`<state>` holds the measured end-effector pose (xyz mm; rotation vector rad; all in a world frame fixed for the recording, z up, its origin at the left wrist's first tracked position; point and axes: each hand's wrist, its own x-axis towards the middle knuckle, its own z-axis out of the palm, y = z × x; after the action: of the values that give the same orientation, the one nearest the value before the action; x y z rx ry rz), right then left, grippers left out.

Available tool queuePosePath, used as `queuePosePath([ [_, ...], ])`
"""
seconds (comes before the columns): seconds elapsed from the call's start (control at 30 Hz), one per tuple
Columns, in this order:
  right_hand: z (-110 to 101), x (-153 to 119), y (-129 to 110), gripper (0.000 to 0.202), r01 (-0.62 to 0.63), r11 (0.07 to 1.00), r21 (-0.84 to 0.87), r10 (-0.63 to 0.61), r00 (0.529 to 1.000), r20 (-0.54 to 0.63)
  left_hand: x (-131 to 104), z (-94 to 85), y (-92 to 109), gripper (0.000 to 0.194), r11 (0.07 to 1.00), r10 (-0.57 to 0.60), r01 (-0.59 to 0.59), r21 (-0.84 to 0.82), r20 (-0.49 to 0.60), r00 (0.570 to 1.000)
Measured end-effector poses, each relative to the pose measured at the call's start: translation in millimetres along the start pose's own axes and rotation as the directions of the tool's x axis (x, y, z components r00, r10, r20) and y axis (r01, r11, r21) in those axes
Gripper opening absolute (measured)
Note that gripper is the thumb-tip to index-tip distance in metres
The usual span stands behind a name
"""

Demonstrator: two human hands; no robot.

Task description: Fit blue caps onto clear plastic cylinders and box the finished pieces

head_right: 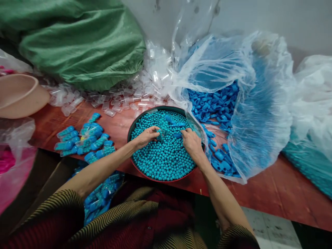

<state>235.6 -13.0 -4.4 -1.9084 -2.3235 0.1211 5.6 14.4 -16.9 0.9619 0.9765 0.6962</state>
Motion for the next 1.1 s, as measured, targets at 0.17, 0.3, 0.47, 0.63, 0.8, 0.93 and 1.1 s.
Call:
queuePosePath([
  [0.17,-18,-26,-33,0.028,-0.003,0.997,-0.071,0.000,0.999,-0.048,-10,2.4,-2,0.032,0.999,0.039,-0.040,-0.014,-0.090,0.995],
  [0.3,-2,-41,-66,0.023,0.187,0.982,0.033,-0.190,0.963,0.190,-22,3.7,-1,0.029,0.991,0.128,-0.121,0.051,-0.158,0.979],
  [0.47,3,-14,-55,0.019,0.071,0.926,0.371,-0.137,0.979,0.154,-31,8.7,-2,0.024,0.976,0.174,-0.150,0.157,-0.151,0.973],
  [0.63,-19,3,-49,0.027,0.078,0.788,0.611,-0.103,0.995,0.006,-27,17.3,-10,0.018,0.952,0.228,-0.202,0.228,-0.092,0.969],
  [0.8,-18,4,-58,0.029,0.055,0.704,0.708,-0.120,0.992,0.042,-25,26.5,-12,0.023,0.963,0.219,-0.216,0.161,-0.003,0.976],
  [0.93,-9,-4,-45,0.033,-0.103,0.534,0.839,0.029,0.994,0.103,-32,26.8,-7,0.034,0.991,0.124,-0.121,-0.051,0.050,0.991],
  [1.1,0,-31,-34,0.027,-0.023,0.747,0.664,-0.073,0.990,0.116,-40,21.2,-1,0.045,0.963,0.023,0.045,-0.264,0.249,0.968],
])
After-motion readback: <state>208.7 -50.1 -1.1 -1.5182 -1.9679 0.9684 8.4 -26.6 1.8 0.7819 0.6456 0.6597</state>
